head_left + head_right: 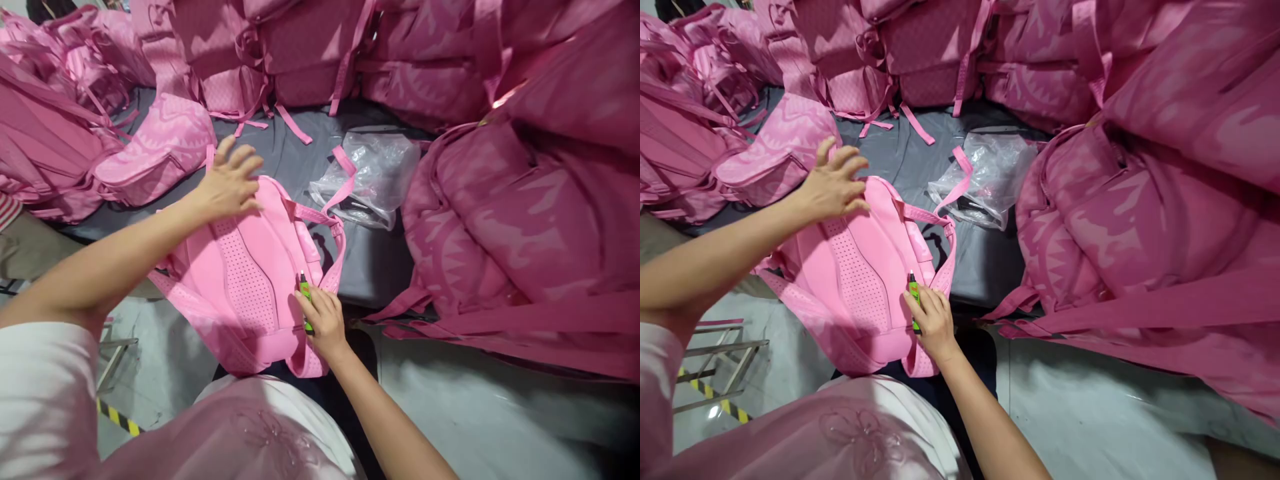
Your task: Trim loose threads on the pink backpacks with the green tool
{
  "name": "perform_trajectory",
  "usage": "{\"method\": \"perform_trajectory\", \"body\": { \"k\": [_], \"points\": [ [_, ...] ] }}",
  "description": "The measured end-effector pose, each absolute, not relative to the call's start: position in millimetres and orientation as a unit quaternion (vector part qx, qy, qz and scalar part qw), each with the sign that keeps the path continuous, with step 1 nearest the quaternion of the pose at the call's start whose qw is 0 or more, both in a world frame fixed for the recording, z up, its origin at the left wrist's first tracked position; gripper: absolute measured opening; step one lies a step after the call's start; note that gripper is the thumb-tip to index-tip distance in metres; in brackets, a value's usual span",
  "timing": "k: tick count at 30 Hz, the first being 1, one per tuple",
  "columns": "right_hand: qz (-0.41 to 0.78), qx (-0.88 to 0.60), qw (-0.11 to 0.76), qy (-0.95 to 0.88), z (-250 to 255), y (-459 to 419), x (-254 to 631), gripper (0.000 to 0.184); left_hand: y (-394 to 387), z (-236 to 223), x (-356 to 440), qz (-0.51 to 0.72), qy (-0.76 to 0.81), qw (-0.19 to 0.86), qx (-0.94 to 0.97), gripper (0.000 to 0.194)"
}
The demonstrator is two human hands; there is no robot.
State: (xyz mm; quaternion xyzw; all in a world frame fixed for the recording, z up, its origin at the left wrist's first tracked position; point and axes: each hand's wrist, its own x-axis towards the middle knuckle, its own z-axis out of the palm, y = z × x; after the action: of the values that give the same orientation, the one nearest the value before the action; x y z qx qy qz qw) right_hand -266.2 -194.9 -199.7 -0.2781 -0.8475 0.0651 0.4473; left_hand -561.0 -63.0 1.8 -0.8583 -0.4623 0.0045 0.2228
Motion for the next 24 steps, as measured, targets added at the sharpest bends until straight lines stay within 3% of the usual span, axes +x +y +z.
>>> {"method": "perform_trajectory", "body": {
  "k": [4,7,12,14,17,24],
  "points": [
    [0.121,-0.313,0.536,-0.775,-173.5,-193.0,-267.8,0.053,-95.7,-25.8,-519.1,0.054,-0.421,0.148,-0.893,0.056],
    [0.149,-0.390,0.581,-0.698,-143.3,-190.1,-271.3,0.041,-106.9,-42.3,-495.4,0.062,-0.443,0.094,-0.889,0.053],
    [0.340,-0.384,0.628,-0.585,-102.7,-183.4,-283.3,0.031,-121.4,-43.5,-482.4,-0.048,-0.399,0.028,-0.915,0.045],
    [0.350,-0.397,0.652,-0.543,-100.0,-180.6,-288.4,0.030,-131.1,-41.9,-473.2,-0.089,-0.347,0.025,-0.933,0.040],
    [0.348,-0.456,0.656,-0.491,-110.2,-176.7,-290.7,0.028,-140.1,-43.7,-459.8,-0.072,-0.338,0.055,-0.937,0.027],
    [0.398,-0.494,0.610,-0.476,-120.0,-167.0,-279.9,0.024,-134.4,-76.2,-463.9,-0.100,-0.377,0.062,-0.919,0.020]
  ]
}}
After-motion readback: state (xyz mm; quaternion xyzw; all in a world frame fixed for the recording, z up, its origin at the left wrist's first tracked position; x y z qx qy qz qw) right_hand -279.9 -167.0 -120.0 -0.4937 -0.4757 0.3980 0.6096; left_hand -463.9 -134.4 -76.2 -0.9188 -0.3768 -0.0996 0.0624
